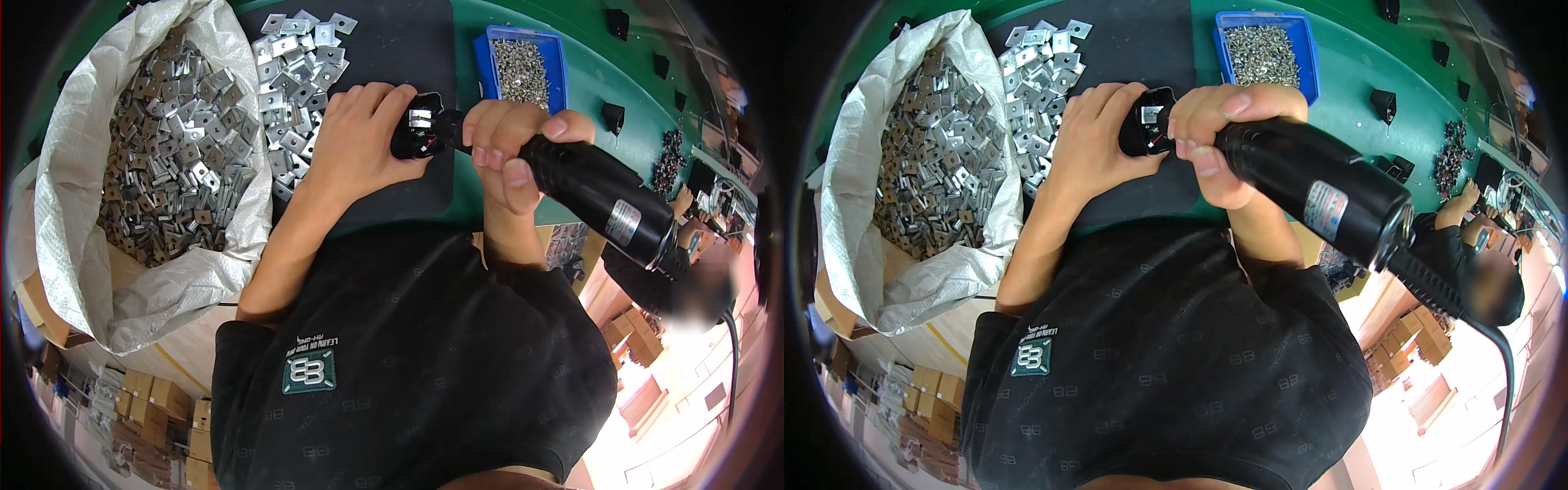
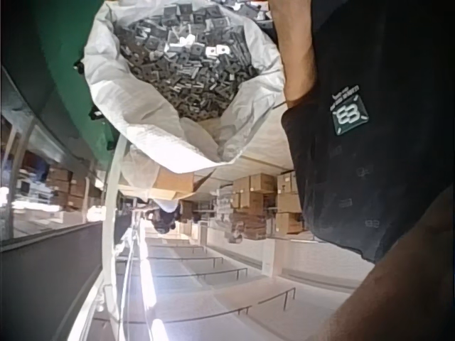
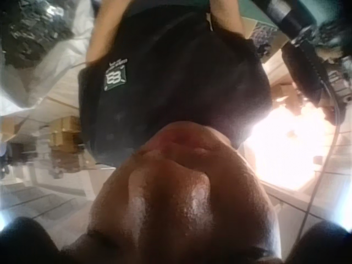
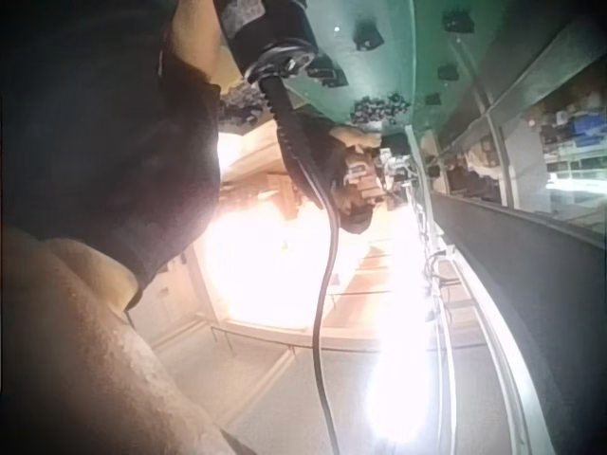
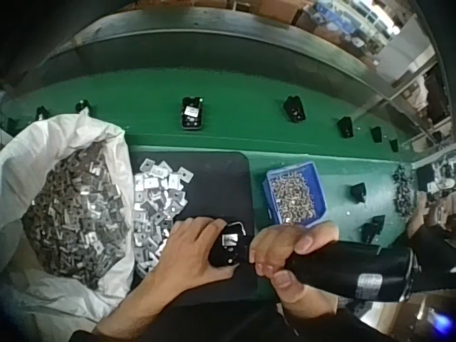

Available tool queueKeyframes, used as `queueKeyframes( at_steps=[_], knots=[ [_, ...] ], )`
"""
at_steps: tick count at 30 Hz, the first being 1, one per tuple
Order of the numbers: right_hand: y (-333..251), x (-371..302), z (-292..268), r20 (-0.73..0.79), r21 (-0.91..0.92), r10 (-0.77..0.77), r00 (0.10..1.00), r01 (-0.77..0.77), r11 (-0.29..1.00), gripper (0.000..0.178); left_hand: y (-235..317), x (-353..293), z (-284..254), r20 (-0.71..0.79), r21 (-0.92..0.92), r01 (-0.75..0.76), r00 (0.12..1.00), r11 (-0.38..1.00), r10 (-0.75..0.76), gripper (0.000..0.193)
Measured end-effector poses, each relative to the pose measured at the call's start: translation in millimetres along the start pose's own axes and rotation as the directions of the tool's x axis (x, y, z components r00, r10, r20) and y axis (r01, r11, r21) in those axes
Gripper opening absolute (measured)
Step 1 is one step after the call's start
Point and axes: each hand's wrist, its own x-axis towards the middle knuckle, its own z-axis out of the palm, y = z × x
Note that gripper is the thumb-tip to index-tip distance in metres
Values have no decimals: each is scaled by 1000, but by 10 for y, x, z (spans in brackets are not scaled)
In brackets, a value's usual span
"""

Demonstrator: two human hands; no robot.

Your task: The person is assembling electronic components using an electric screwdriver.

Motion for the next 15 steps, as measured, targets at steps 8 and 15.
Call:
queueKeyframes(
  at_steps=[8,15],
  knots=[
    [64,132,-83,227,71,19,974,-36,997,51,-24,-7,2,-25,-7,-34,999,999,34,63],
    [102,76,-56,132,115,65,989,-80,990,52,-32,-59,40,-43,22,-37,998,999,37,62]
  ],
)
